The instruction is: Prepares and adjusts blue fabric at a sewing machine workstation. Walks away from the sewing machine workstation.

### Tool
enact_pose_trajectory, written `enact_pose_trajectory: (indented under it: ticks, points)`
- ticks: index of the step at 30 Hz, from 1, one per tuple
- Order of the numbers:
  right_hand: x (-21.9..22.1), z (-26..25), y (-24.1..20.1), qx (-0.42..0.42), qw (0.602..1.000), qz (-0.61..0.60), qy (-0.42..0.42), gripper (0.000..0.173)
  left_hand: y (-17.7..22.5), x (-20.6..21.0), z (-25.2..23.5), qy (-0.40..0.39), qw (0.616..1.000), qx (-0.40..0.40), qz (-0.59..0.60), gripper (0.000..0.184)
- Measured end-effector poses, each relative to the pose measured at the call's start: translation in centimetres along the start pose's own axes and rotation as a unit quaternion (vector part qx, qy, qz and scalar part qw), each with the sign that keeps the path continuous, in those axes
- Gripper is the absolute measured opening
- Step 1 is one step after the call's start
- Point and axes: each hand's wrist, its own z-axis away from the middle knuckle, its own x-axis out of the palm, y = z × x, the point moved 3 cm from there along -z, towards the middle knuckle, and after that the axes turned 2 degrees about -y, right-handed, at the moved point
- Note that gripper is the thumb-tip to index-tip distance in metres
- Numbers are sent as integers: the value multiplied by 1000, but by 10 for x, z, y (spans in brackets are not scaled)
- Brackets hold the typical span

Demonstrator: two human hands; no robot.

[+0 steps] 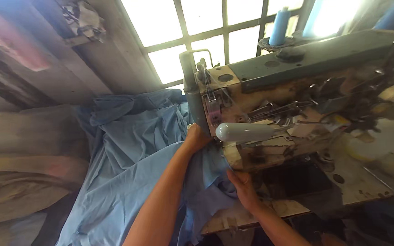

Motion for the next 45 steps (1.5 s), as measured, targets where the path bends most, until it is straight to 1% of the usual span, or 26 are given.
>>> enact_pose_trajectory:
  ticks: [5,9,11,13,17,20,21,23,25,26,27,28,30,31,32,33,35,36,37,38,39,41,42,43,44,45]
  points:
    - [-1,3,6,-62,998,-7,-6,46,-3,1,-5,-4,1000,6,-7,40]
    - [-2,4,8,-66,998,2,-10,46,-9,7,-7,1,999,1,-33,41]
    - [-2,4,8,-72,997,10,-11,46,-6,5,-3,0,999,-4,-41,38]
    - [-1,3,8,-74,997,18,-7,44,5,1,3,-11,998,-34,-50,36]
    - [-2,3,7,-74,996,41,-3,41,6,4,-2,-38,996,-59,-55,46]
    - [0,6,8,-63,996,56,0,38,5,-5,5,-8,1000,18,-4,35]
    - [-1,10,7,-52,997,66,2,37,0,-8,13,11,999,39,14,34]
    - [-2,21,2,-15,996,84,-1,33,-24,-18,51,38,997,53,29,53]
    - [-8,30,-5,27,996,85,-19,28,-62,-25,98,4,999,-12,30,82]
    - [-10,35,-7,54,995,70,-35,25,-79,-23,121,-21,998,-52,16,90]
    - [-10,40,-9,81,994,48,-51,23,-92,-19,140,-41,996,-78,-10,87]
    - [-9,44,-12,109,992,28,-64,24,-96,-19,154,-55,994,-89,-40,74]
    - [-3,48,-18,167,983,-17,-78,28,-84,-30,159,-97,985,-100,-104,43]
    - [-1,50,-21,195,977,-43,-74,28,-75,-41,156,-125,979,-102,-124,32]
    - [2,52,-23,215,972,-69,-66,28,-66,-54,152,-130,976,-97,-142,25]
    - [4,52,-24,225,969,-89,-56,28,-59,-68,149,-101,978,-80,-164,18]
    - [9,53,-23,233,966,-112,-27,27,-53,-87,143,28,978,-4,-208,11]
    - [11,53,-22,238,964,-119,-11,28,-56,-88,138,89,972,32,-217,18]
    - [11,54,-20,244,962,-122,-1,28,-62,-80,132,124,966,48,-220,26]
    - [11,55,-18,251,960,-122,3,29,-73,-66,127,130,967,45,-213,35]
    - [10,56,-17,255,959,-121,4,30,-88,-47,123,111,973,30,-198,44]
    - [6,58,-17,253,961,-112,0,29,-113,-13,124,43,989,-37,-134,60]
    - [1,58,-18,248,963,-103,-5,27,-112,-5,127,61,993,-46,-90,63]
    - [-5,59,-19,242,965,-96,-7,26,-100,-1,132,114,992,-32,-51,63]
    - [-10,60,-18,242,966,-94,-8,23,-78,0,137,165,986,-4,-20,63]
    - [-14,60,-18,245,965,-91,-8,21,-51,3,141,192,981,40,-6,59]
